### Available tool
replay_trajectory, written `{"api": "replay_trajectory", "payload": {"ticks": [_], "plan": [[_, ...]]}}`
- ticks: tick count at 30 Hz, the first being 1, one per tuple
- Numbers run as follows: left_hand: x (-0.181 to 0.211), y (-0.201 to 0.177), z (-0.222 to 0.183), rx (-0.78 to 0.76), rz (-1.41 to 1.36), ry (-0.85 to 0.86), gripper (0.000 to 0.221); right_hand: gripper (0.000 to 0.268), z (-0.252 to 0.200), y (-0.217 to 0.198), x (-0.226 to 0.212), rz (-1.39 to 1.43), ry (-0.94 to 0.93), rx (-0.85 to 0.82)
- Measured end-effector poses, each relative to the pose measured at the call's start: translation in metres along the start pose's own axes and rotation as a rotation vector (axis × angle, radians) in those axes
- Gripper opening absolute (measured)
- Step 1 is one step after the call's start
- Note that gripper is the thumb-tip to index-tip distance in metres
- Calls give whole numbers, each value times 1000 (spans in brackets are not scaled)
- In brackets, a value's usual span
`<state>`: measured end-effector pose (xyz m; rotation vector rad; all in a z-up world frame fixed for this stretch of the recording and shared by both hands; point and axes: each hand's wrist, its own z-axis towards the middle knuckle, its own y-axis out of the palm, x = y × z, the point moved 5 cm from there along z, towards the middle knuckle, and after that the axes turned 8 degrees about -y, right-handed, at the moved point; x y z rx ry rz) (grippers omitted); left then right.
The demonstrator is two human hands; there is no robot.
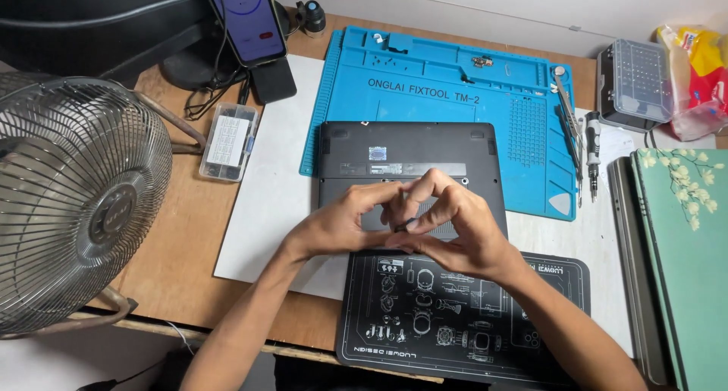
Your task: Using a screwdriver to remove and re-install screws on the bottom casing of a laptop for maintenance or repair.
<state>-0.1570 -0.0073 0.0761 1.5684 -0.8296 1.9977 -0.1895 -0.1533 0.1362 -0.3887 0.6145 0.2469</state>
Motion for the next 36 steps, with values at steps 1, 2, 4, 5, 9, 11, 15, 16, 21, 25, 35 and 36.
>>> {"api": "replay_trajectory", "payload": {"ticks": [1, 2, 4, 5, 9, 11, 15, 16, 21, 25, 35, 36], "plan": [[15, -2, 0, -4, -3, -1, 23, 26, -2, 0, -1, -2, 3, 2], [30, -4, 2, -64, 4, 6, 20, 22, -4, -1, 1, 47, 38, 9], [41, -4, 0, -127, 13, 14, 19, 18, 0, -3, -1, 94, 70, 16], [35, -5, -4, -112, -13, 1, 11, 15, 4, -1, -4, 127, 105, -3], [31, -7, -2, 14, -19, 50, 12, 19, 9, -3, -3, 93, 136, -52], [-6, -5, -3, 22, -2, 14, 15, 23, -2, -3, 7, 76, 86, -23], [9, -2, -6, -75, -35, -10, 26, 18, 2, -4, 1, 69, 75, -17], [9, -2, -8, -74, -34, -11, 26, 18, 5, -4, -4, 70, 75, -17], [-8, -2, -7, 7, 64, -51, 19, 33, 4, -2, 1, 18, 17, -21], [-6, 1, -5, 25, 83, -20, 23, 25, -8, -2, 10, 96, 53, -18], [-6, 1, -2, 29, 55, -19, 19, 27, 4, -2, 4, 139, 66, -6], [3, 3, -2, 17, 57, 39, 21, 23, 2, -3, 3, 126, 93, -14]]}}
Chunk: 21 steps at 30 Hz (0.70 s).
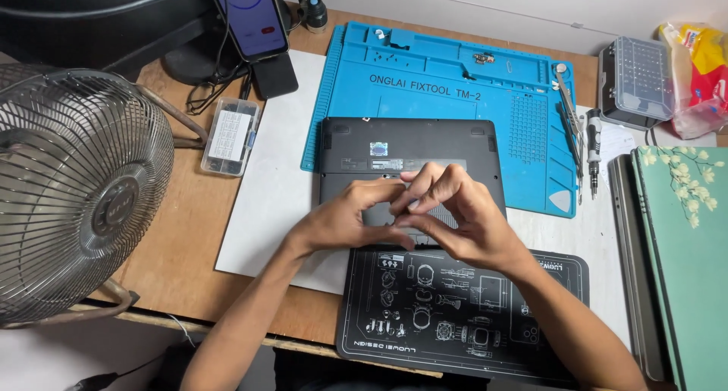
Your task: Using a screwdriver to remove and re-install screws on the bottom casing of a laptop for maintenance or repair.
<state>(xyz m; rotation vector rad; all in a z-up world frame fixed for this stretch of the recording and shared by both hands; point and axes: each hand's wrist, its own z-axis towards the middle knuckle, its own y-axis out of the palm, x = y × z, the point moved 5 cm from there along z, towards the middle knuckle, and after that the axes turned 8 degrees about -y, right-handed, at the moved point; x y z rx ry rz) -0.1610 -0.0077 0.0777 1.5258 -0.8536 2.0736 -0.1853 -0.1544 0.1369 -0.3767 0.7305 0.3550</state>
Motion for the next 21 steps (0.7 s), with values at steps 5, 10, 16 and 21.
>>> {"api": "replay_trajectory", "payload": {"ticks": [5, 10, 16, 21], "plan": [[9, -7, 0, 21, 50, 11, 17, 27, 12, 2, -8, 64, 30, -4], [2, -6, -2, 17, 79, 68, 23, 30, -3, 3, 2, 39, -39, -11], [-49, -14, -12, -210, 360, -458, 54, 27, 5, 4, -12, 23, 44, 1], [-46, -16, -11, -287, 372, -417, 28, 25, 6, 2, -20, 61, 18, -8]]}}
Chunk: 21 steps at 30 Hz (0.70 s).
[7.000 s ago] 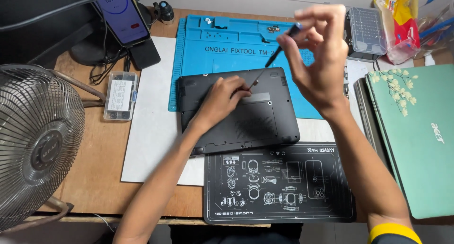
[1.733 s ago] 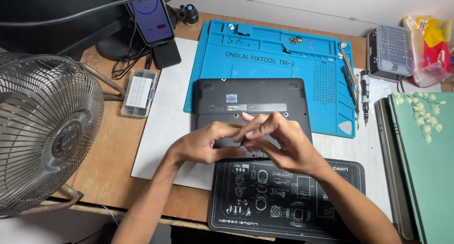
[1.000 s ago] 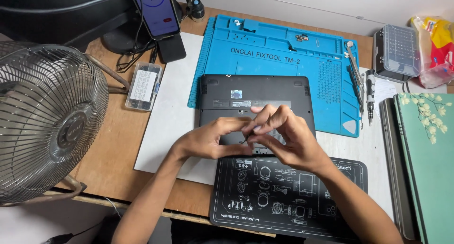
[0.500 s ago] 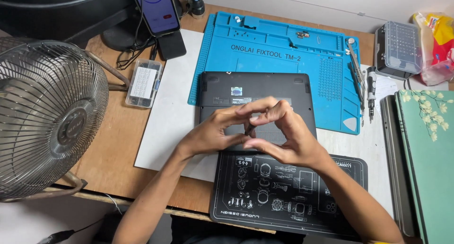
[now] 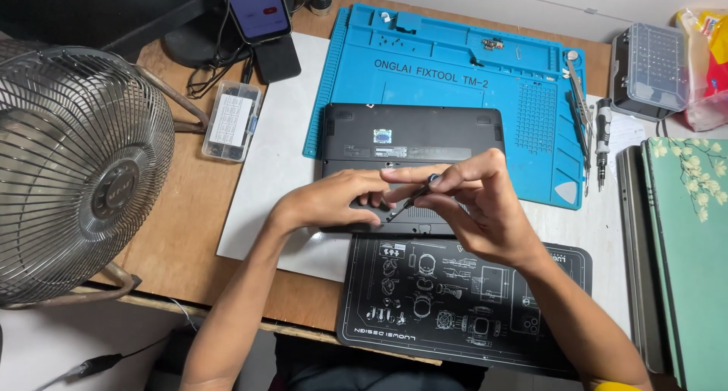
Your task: Using a screwdriver to remove and re-install screws on the bottom casing of a laptop for maintenance or repair.
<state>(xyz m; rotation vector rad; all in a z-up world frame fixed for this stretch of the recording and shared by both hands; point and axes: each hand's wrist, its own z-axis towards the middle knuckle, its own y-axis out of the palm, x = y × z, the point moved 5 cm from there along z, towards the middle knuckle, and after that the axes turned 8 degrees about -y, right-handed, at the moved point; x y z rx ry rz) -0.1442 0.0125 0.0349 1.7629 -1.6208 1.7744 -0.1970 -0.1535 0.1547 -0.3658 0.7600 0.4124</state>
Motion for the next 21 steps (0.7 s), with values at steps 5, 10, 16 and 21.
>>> {"api": "replay_trajectory", "payload": {"ticks": [5, 10, 16, 21], "plan": [[18, -4, -2, 40, -31, 25, 11, 31, -4, -11, 0, -52, -52, 74], [19, -8, 2, 103, -66, 102, 13, 38, -1, -24, -3, -51, -21, 141], [7, -25, 10, 315, -118, 18, 12, 40, 1, -40, 4, -260, -49, 304], [-4, -49, 22, 478, -127, 22, 23, 35, 0, -41, 15, -221, -25, 254]]}}
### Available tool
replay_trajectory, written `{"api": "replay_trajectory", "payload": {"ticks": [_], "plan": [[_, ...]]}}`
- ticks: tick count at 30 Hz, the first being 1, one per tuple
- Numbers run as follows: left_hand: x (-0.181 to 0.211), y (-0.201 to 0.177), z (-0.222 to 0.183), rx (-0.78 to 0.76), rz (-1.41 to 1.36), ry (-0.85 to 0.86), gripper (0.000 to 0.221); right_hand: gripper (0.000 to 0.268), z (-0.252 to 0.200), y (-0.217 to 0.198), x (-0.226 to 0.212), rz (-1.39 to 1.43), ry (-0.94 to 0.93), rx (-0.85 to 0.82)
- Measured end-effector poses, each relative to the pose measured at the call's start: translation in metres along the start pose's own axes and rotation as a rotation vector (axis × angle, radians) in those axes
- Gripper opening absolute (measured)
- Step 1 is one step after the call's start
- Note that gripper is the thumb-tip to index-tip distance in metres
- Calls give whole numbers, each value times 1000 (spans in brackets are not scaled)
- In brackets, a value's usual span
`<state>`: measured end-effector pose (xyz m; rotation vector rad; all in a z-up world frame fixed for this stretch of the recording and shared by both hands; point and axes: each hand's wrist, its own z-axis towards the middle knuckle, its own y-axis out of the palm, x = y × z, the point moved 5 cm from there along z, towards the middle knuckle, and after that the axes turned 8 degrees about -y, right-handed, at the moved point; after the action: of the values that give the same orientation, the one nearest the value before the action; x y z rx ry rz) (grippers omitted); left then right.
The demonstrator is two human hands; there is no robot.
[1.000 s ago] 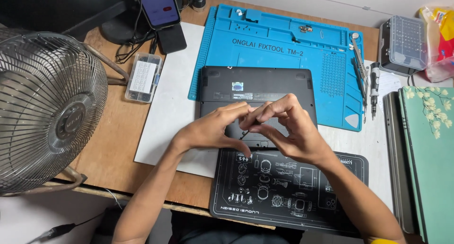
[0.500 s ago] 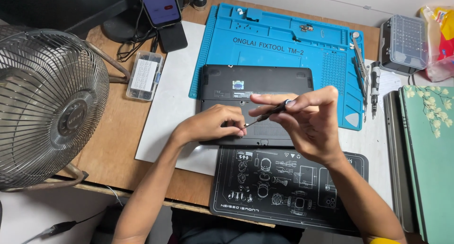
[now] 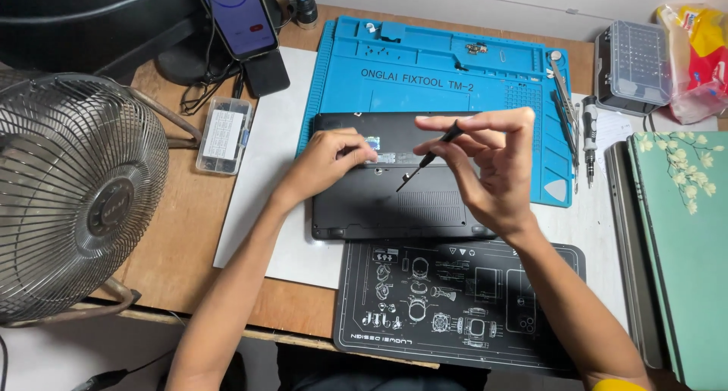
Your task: Using a screwdriver to remove and re-install screws on the bottom casing of a laptop for maintenance or repair.
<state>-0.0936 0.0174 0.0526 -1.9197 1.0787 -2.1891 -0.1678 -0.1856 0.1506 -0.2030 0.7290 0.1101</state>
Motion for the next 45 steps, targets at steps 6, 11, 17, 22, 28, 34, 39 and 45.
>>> {"api": "replay_trajectory", "payload": {"ticks": [6, 11, 17, 22, 28, 34, 39, 45], "plan": [[-35, -9, 74, 276, 201, 168, 28, 35, -7, 9, 9, -112, -139, -127], [-81, -11, 148, 347, 274, 229, 18, 36, -8, 5, 11, -161, -148, -163], [-101, -7, 203, 485, 274, 149, 19, 33, -10, 7, 14, -202, -156, -165], [-101, -7, 203, 566, 259, 24, 11, 38, -17, 10, 15, -182, -145, -250], [-104, -11, 184, 473, 159, 92, 11, 38, -11, 6, 13, -195, -139, -224], [-85, -24, 128, 346, -11, 67, 24, 44, -9, 3, 11, -202, -91, -247], [-70, -32, 52, 400, 116, 173, 26, 45, -19, 15, 10, 47, -26, -148], [-95, -15, 7, 406, 70, 137, 27, 46, -46, 74, -4, 150, -218, -104]]}}
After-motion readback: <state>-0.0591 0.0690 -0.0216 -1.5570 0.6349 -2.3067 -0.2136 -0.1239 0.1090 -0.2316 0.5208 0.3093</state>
